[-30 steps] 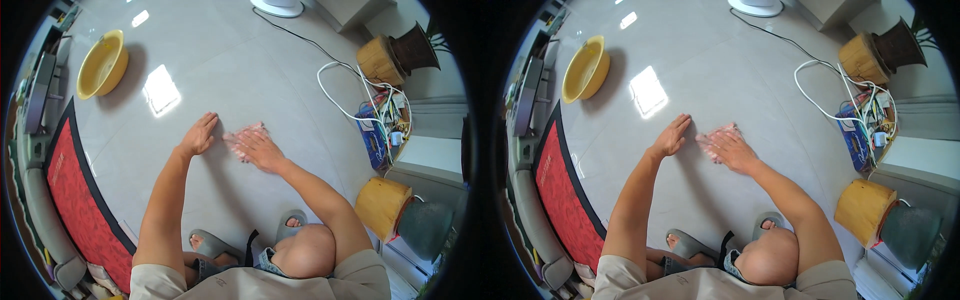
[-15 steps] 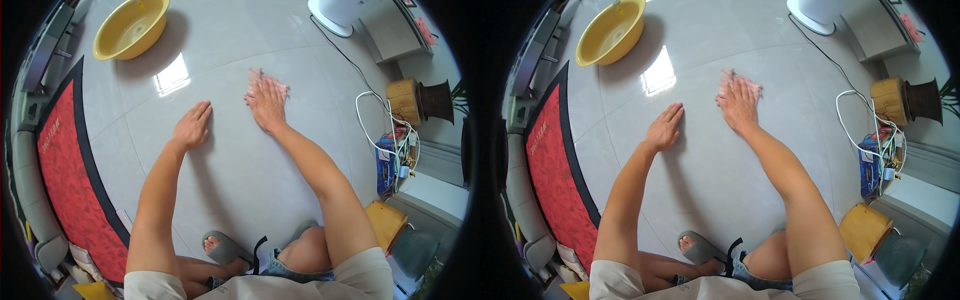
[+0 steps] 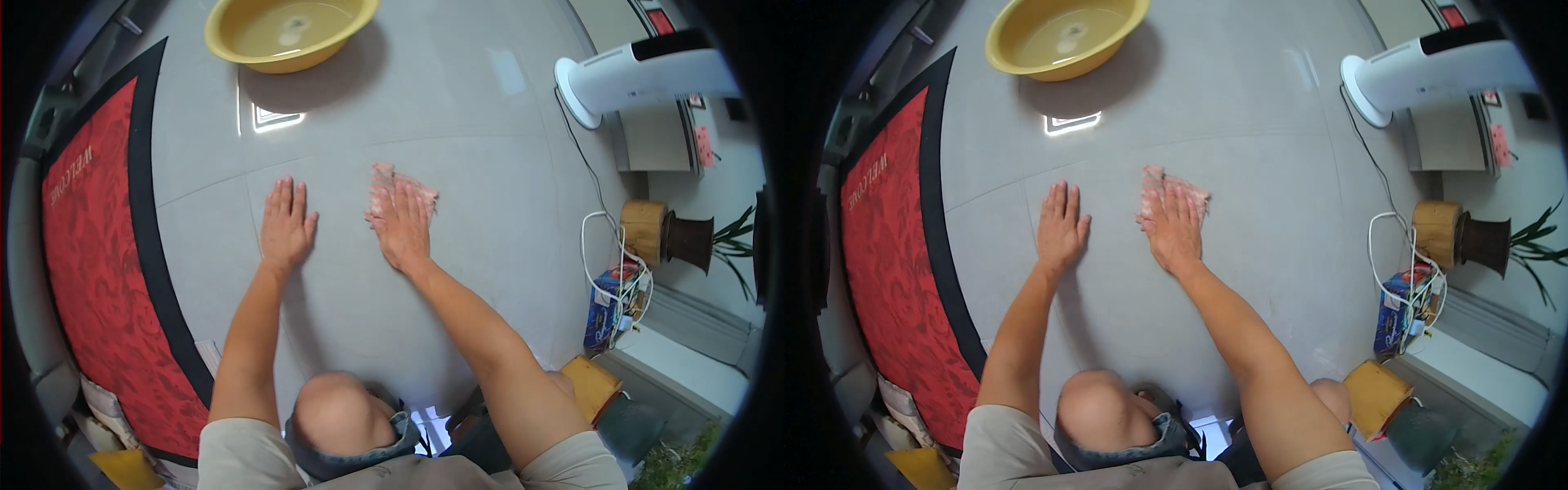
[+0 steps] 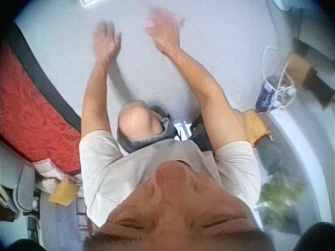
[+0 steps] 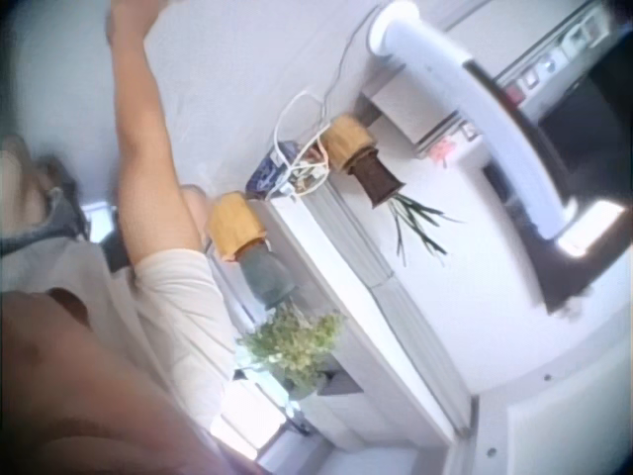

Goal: The person wipes the tiled floor with a cloth, rinsing and wringing the cloth in a basin of water between wiping sessions.

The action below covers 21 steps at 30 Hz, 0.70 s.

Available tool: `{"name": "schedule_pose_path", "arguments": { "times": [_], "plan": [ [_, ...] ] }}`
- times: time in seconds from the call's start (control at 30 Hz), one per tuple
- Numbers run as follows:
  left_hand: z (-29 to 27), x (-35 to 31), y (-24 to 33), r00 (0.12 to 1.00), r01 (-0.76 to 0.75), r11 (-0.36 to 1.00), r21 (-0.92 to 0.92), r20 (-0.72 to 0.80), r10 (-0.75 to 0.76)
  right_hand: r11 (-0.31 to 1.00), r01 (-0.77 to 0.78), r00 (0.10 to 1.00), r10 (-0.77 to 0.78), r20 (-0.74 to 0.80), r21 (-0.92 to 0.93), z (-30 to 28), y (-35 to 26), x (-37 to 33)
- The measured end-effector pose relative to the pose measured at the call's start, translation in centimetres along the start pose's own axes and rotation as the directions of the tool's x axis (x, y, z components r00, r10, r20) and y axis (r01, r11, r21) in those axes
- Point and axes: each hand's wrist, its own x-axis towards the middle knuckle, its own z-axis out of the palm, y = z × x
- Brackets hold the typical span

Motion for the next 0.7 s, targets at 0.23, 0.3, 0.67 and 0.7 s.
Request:
{"name": "schedule_pose_path", "arguments": {
  "times": [0.23,0.3,0.67,0.7],
  "plan": [
    [-0.5,0.6,-0.1,0.999,0.037,0.995,-0.092,0.021,-0.035,0.992,-0.048,0.998,0.051,0.028,-0.118,0.1,-0.5,0.4],
    [-0.4,0.7,-0.2,0.999,0.051,0.994,-0.097,0.019,-0.049,0.99,-0.063,0.998,0.066,0.019,-0.126,0.7,-1.4,0.9],
    [-0.2,0.7,-0.9,0.993,0.106,0.966,-0.235,0.071,-0.092,0.964,0.266,0.95,-0.257,0.18,-0.029,1.4,-6.2,10.8],
    [-0.4,1.0,-0.9,0.996,0.081,0.966,-0.244,0.064,-0.067,0.96,0.274,0.95,-0.26,0.174,-0.056,1.5,-6.1,11.1]
  ]
}}
